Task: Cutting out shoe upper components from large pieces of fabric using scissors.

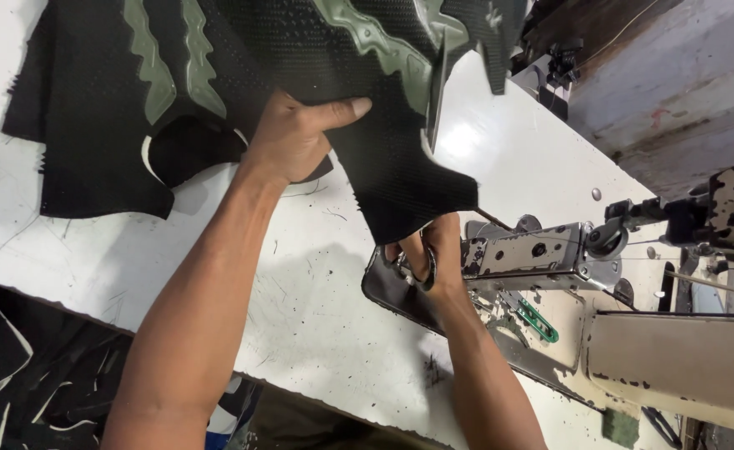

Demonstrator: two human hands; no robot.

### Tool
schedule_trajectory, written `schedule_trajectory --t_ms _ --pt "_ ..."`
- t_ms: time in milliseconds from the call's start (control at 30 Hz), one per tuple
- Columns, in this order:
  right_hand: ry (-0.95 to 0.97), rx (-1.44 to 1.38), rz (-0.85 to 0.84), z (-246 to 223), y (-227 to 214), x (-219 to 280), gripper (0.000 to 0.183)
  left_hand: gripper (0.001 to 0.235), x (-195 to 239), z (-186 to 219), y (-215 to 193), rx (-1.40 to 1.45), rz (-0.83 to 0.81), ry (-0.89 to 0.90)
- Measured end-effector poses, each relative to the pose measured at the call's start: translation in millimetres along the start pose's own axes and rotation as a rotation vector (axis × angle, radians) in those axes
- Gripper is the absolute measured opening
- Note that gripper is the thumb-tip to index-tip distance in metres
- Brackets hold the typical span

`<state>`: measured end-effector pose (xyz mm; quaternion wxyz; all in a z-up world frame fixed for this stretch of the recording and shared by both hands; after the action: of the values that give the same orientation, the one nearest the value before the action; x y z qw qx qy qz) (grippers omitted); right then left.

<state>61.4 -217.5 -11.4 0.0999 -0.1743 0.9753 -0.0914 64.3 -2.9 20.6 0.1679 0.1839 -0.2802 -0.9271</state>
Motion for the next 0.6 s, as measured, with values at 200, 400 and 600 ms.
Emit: schedule_trajectory --t_ms 200,400,600 --pt "-0.149 -0.006 -0.209 -37.9 -2.6 10.6 0.033 0.018 -0.4 3.3 -17.5 -0.609 -0.084 0.422" --pt "-0.181 0.05 -0.159 -42.6 -6.9 12.2 0.099 0.028 0.5 -9.5 -8.0 0.128 -0.09 -0.175" --pt "-0.098 0.013 -0.116 -6.7 -15.5 11.5 0.089 0.028 -3.1 -14.7 -11.7 0.063 -0.116 -0.136"
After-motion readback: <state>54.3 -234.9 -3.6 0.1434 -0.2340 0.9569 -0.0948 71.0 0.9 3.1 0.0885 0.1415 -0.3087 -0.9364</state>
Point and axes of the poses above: each hand's wrist, its own x-axis away from the middle knuckle, its own y-axis out of the palm, z = x × y, the point moved 6 cm from there along -x, towards the middle knuckle, and after that the axes turned 12 degrees about z, right-handed, at the moved point
